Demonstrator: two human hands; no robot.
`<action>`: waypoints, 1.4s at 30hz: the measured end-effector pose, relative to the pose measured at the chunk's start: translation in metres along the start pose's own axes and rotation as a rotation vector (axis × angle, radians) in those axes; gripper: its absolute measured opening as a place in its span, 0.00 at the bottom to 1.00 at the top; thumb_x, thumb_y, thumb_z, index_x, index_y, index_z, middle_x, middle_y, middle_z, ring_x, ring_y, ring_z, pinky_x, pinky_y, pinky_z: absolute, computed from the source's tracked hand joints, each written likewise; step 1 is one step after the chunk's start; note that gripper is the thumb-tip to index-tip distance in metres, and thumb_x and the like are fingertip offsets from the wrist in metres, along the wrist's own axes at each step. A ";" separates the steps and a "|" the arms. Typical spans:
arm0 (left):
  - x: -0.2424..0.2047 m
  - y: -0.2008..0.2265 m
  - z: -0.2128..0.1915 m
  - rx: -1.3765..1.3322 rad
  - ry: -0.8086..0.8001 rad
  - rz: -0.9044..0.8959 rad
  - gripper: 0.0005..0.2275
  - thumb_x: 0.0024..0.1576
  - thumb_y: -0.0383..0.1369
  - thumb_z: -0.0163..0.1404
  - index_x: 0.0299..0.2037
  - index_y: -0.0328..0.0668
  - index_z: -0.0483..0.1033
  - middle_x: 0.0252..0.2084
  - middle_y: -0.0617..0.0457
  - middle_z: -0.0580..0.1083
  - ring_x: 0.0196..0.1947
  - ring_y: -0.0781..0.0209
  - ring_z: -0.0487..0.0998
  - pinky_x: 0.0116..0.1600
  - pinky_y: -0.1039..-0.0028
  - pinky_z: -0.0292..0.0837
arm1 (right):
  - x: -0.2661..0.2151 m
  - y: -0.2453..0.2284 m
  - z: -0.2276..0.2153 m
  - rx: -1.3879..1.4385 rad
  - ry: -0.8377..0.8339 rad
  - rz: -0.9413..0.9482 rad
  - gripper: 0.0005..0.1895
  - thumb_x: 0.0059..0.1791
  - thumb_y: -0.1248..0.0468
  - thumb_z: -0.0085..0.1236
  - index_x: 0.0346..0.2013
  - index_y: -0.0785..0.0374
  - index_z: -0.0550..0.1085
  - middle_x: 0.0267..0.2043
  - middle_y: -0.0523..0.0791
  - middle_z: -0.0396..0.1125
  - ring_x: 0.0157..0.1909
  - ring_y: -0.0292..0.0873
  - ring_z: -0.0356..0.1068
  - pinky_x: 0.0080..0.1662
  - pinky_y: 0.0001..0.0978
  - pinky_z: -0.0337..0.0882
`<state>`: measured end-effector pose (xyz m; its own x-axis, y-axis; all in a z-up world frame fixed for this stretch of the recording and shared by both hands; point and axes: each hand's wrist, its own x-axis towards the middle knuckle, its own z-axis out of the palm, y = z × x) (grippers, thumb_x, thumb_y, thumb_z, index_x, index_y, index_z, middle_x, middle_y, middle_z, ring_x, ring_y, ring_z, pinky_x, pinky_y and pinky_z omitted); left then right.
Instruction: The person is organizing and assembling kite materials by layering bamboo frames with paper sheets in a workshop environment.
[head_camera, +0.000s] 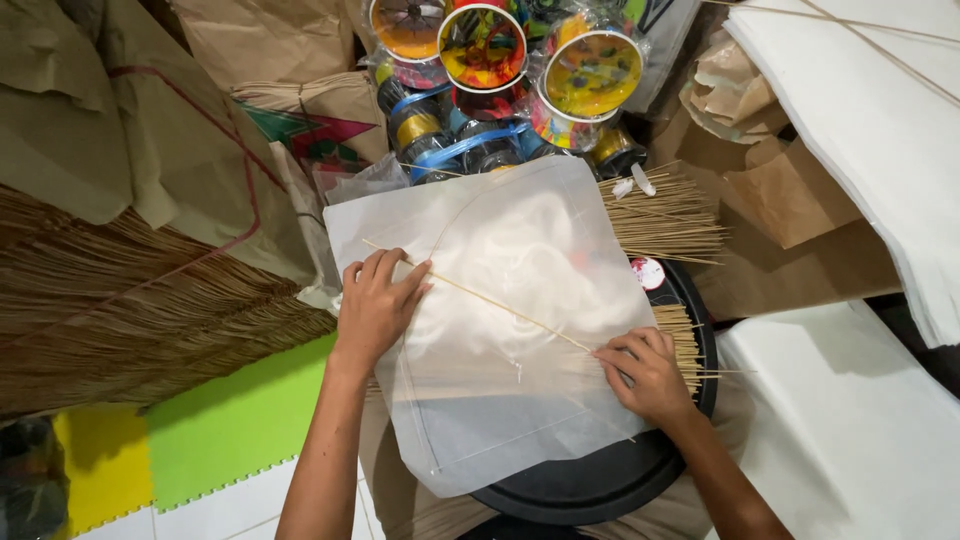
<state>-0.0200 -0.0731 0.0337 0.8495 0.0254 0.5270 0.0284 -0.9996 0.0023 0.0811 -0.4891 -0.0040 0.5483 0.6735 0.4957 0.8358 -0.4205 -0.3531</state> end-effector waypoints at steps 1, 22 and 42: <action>0.000 0.001 -0.003 0.001 0.000 -0.002 0.11 0.62 0.48 0.52 0.52 0.69 0.81 0.51 0.55 0.75 0.56 0.53 0.75 0.56 0.58 0.68 | 0.001 -0.002 -0.001 0.001 -0.001 -0.001 0.03 0.46 0.62 0.64 0.34 0.48 0.81 0.38 0.37 0.73 0.45 0.43 0.68 0.50 0.38 0.61; 0.006 0.015 -0.014 0.000 -0.132 0.001 0.18 0.59 0.52 0.52 0.51 0.54 0.82 0.53 0.50 0.76 0.58 0.52 0.75 0.60 0.55 0.66 | 0.014 -0.012 -0.005 -0.085 -0.077 -0.016 0.03 0.48 0.58 0.61 0.31 0.51 0.80 0.33 0.39 0.71 0.43 0.43 0.69 0.48 0.38 0.62; 0.002 0.174 0.010 -0.333 -0.347 0.525 0.27 0.63 0.53 0.41 0.57 0.35 0.73 0.55 0.42 0.68 0.56 0.45 0.68 0.55 0.57 0.64 | 0.017 -0.014 -0.010 -0.151 -0.228 -0.010 0.05 0.49 0.59 0.58 0.36 0.50 0.79 0.36 0.38 0.71 0.46 0.42 0.68 0.48 0.38 0.62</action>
<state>-0.0080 -0.2469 0.0272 0.8272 -0.5131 0.2291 -0.5459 -0.8305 0.1109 0.0793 -0.4778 0.0171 0.5334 0.7906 0.3009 0.8455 -0.4874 -0.2182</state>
